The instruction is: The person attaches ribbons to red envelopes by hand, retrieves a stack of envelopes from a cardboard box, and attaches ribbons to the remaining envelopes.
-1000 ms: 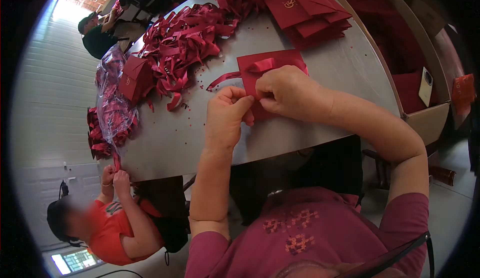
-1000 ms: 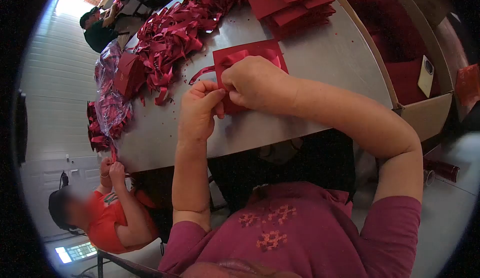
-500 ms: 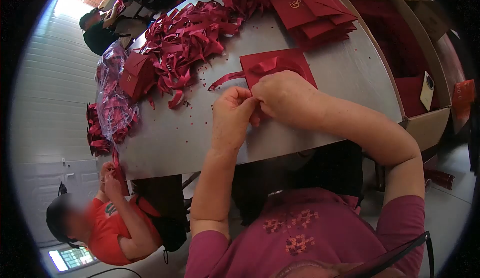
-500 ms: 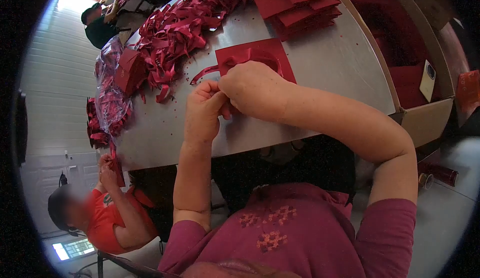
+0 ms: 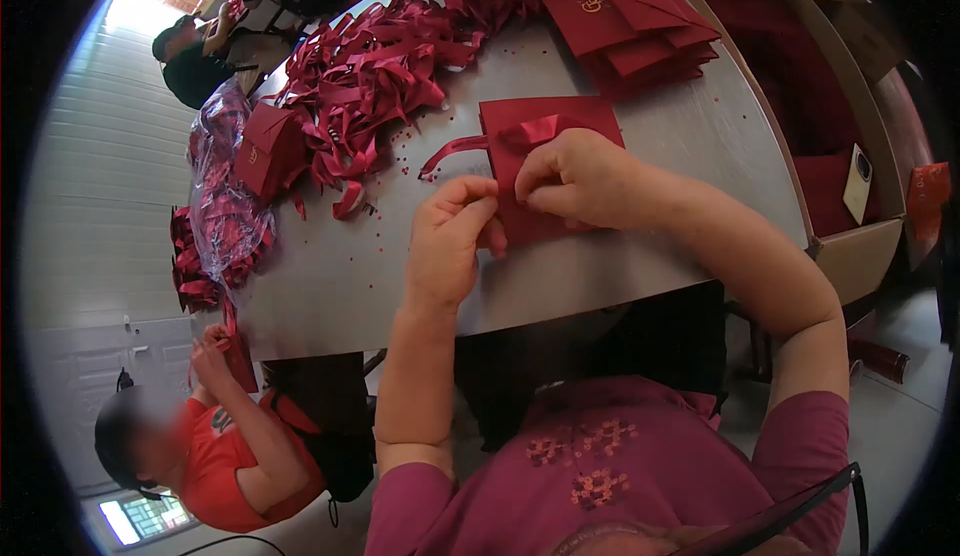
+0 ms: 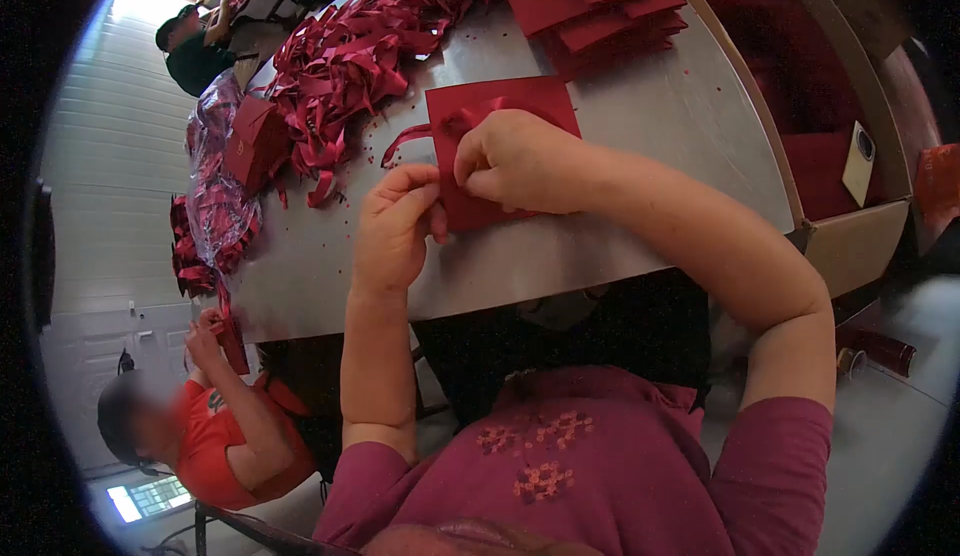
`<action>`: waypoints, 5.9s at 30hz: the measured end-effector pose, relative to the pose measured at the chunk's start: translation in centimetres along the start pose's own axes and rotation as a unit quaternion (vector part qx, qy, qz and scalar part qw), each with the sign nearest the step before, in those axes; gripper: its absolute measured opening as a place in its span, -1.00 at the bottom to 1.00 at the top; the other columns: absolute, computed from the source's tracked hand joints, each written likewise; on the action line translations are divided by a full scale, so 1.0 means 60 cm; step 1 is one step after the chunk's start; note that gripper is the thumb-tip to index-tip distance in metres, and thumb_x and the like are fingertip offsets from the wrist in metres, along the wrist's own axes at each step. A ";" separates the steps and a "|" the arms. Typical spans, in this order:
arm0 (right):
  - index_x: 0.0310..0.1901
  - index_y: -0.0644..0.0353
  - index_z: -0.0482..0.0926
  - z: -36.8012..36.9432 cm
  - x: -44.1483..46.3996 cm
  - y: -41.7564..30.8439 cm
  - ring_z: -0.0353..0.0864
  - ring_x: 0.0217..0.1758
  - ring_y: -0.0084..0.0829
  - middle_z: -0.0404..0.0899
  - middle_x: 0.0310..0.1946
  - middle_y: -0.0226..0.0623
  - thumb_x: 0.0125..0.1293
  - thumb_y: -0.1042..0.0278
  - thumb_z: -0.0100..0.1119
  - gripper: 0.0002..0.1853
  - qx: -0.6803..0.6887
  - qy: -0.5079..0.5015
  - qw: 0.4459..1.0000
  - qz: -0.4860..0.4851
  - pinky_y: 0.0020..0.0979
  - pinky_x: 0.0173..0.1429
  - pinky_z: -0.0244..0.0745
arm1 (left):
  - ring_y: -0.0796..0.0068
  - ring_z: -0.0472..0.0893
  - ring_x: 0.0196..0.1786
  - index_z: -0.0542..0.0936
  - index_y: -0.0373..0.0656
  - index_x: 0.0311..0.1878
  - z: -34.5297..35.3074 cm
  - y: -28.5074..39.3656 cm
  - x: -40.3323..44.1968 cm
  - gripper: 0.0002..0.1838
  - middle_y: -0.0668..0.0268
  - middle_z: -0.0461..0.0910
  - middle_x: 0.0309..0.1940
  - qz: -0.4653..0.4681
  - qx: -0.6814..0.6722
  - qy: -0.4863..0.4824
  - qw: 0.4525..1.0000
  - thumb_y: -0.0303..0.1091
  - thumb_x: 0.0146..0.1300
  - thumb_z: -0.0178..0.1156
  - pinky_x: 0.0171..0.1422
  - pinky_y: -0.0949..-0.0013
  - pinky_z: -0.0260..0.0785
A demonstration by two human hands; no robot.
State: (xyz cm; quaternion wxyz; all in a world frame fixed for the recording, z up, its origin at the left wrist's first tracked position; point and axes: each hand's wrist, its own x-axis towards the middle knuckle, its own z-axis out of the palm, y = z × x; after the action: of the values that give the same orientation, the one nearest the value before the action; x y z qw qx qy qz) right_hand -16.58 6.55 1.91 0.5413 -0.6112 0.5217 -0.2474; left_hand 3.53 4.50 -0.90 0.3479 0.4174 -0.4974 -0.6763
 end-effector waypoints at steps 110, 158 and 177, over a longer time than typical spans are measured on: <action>0.10 0.16 0.38 -0.022 0.055 0.098 0.59 -0.41 -0.57 0.60 -0.33 -0.29 0.33 0.43 0.18 -0.66 0.518 0.005 0.852 -0.076 -0.51 -0.27 0.58 | 0.09 0.49 -0.16 0.53 -0.35 -0.32 -0.079 0.027 0.012 -0.94 0.09 0.47 -0.22 0.276 0.491 -0.133 0.816 -0.62 0.13 0.19 -0.08 0.25 0.36; 0.12 0.13 0.34 -0.012 0.039 0.076 0.73 -0.13 -0.24 0.65 -0.22 -0.12 0.51 0.18 -0.04 -0.71 0.448 -0.022 0.891 -0.070 -0.35 -0.14 0.67 | 0.25 0.59 -0.15 0.55 -0.30 0.00 -0.002 0.120 0.199 -0.65 0.15 0.59 -0.19 0.157 0.625 -0.296 0.705 -0.34 0.16 0.22 -0.02 0.33 0.44; 0.20 0.28 0.42 0.005 0.006 -0.006 0.56 0.04 -0.51 0.58 0.03 -0.32 0.34 0.32 0.26 -0.55 0.442 0.144 0.865 -0.189 -0.42 0.14 0.48 | 0.39 0.62 0.00 0.37 -0.17 -0.03 -0.008 0.113 0.094 -0.75 0.17 0.59 -0.03 0.222 -0.145 -0.011 0.964 -0.63 0.30 0.15 0.13 0.32 0.52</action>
State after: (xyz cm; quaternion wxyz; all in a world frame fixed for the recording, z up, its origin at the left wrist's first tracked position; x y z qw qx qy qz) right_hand -16.06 6.27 2.08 0.6166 -0.3522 0.3040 -0.6351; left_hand 2.03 -2.47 4.35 0.5409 0.2341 -0.4776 -0.6515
